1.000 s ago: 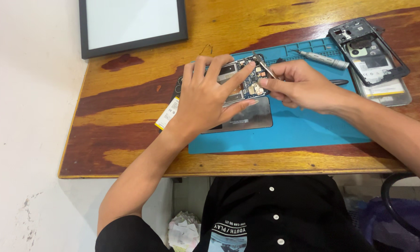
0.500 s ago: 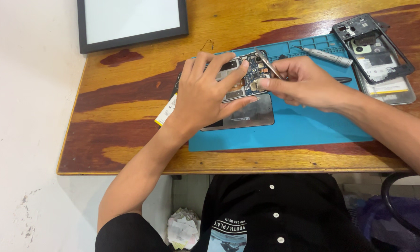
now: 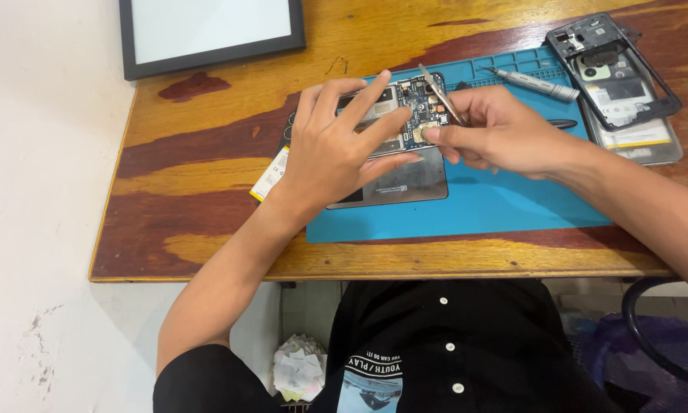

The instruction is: The person disassembles a smartphone on a blue mat, using tweezers and a brush to remove the battery and internal components. They clean the interior with a brush and handle the motherboard and other parts, then reassemble the phone by placing components back into the chassis.

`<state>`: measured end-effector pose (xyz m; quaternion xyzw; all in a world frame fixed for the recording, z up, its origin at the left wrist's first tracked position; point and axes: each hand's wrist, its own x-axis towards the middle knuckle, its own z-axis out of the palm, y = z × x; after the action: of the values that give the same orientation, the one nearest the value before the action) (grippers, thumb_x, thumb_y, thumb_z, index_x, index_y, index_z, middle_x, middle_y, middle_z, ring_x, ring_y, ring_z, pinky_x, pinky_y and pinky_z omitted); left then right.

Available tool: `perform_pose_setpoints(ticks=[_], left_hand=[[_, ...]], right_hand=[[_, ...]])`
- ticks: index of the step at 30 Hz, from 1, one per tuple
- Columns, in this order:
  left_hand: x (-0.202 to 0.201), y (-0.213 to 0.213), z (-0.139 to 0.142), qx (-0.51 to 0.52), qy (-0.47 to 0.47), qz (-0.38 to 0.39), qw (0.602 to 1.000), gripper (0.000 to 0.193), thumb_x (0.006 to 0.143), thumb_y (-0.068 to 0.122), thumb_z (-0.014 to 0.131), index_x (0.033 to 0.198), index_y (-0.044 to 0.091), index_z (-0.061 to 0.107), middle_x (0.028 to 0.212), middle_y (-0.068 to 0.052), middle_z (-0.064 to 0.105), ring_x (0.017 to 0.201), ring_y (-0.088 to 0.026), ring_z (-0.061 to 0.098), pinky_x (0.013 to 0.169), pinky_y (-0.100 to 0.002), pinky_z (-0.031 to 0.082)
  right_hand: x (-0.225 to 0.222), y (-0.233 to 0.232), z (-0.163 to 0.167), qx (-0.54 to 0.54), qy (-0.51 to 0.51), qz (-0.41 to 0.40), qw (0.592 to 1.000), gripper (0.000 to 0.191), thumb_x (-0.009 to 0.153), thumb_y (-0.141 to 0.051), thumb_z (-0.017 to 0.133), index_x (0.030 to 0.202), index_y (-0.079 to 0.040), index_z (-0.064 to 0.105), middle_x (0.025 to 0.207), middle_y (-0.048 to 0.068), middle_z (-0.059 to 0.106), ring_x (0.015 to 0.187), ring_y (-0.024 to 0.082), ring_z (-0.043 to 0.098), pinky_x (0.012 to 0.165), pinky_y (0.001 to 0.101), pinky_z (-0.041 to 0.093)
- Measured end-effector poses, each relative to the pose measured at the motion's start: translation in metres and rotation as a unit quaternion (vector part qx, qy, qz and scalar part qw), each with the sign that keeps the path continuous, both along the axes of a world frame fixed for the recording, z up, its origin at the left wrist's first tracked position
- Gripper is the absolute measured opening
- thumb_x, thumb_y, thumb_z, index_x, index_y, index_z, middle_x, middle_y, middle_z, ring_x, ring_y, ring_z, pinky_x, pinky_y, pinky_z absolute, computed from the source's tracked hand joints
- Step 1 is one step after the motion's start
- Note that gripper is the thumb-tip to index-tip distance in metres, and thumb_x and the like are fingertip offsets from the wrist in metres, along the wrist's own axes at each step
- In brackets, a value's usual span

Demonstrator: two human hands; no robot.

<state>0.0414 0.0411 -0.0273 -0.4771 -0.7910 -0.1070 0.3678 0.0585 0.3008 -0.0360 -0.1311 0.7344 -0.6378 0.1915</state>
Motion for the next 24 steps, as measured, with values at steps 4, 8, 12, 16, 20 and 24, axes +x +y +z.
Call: perform_pose_setpoints(ticks=[4,8,12,16,20,24], left_hand=[[0.001,0.002,0.001,-0.006,-0.002,0.005,1.000,0.048,0.088,0.055,0.085,0.124,0.024,0.074,0.145,-0.008,0.060,0.122,-0.030,0.056,0.097,-0.047,0.046],[0.002,0.002,0.002,-0.011,-0.006,0.008,1.000,0.047,0.090,0.056,0.084,0.123,0.025,0.074,0.144,-0.008,0.060,0.122,-0.029,0.055,0.097,-0.047,0.045],[0.004,0.002,0.002,-0.015,-0.012,0.005,1.000,0.047,0.088,0.055,0.085,0.122,0.025,0.074,0.143,-0.008,0.061,0.122,-0.030,0.056,0.098,-0.048,0.045],[0.004,0.003,0.003,-0.005,-0.032,-0.006,0.999,0.051,0.089,0.054,0.086,0.127,0.023,0.072,0.145,-0.008,0.059,0.124,-0.031,0.055,0.102,-0.049,0.045],[0.006,0.002,0.005,-0.012,-0.067,-0.035,0.997,0.044,0.091,0.041,0.086,0.126,0.022,0.069,0.154,-0.009,0.053,0.134,-0.031,0.052,0.108,-0.051,0.045],[0.005,0.002,0.007,-0.027,-0.101,-0.074,0.992,0.040,0.094,0.031,0.086,0.128,0.023,0.068,0.157,-0.008,0.048,0.138,-0.032,0.050,0.110,-0.050,0.046]], right_hand=[[-0.001,0.001,-0.002,-0.040,-0.019,0.006,0.999,0.021,0.100,-0.023,0.063,0.089,-0.005,0.065,0.063,0.003,0.062,0.042,0.006,0.037,0.036,0.0261,0.023],[-0.002,0.001,-0.001,-0.013,-0.021,-0.004,1.000,0.024,0.101,-0.022,0.062,0.085,-0.004,0.065,0.060,0.004,0.061,0.040,0.006,0.036,0.035,0.0271,0.021],[-0.001,0.001,0.002,0.018,-0.025,-0.004,1.000,0.027,0.101,-0.023,0.061,0.082,-0.004,0.065,0.059,0.004,0.061,0.038,0.007,0.035,0.034,0.0278,0.020],[0.000,0.003,0.003,0.002,-0.014,0.016,1.000,0.027,0.101,-0.022,0.061,0.082,-0.003,0.064,0.061,0.004,0.064,0.040,0.006,0.034,0.036,0.0269,0.021],[-0.002,0.008,0.002,-0.022,-0.002,0.030,0.999,0.026,0.102,-0.020,0.059,0.083,-0.003,0.065,0.063,0.006,0.066,0.041,0.006,0.033,0.038,0.0264,0.022],[-0.005,0.012,-0.001,-0.043,-0.018,0.021,0.999,0.027,0.103,-0.018,0.060,0.083,-0.001,0.063,0.064,0.007,0.065,0.043,0.005,0.031,0.039,0.0266,0.022]])
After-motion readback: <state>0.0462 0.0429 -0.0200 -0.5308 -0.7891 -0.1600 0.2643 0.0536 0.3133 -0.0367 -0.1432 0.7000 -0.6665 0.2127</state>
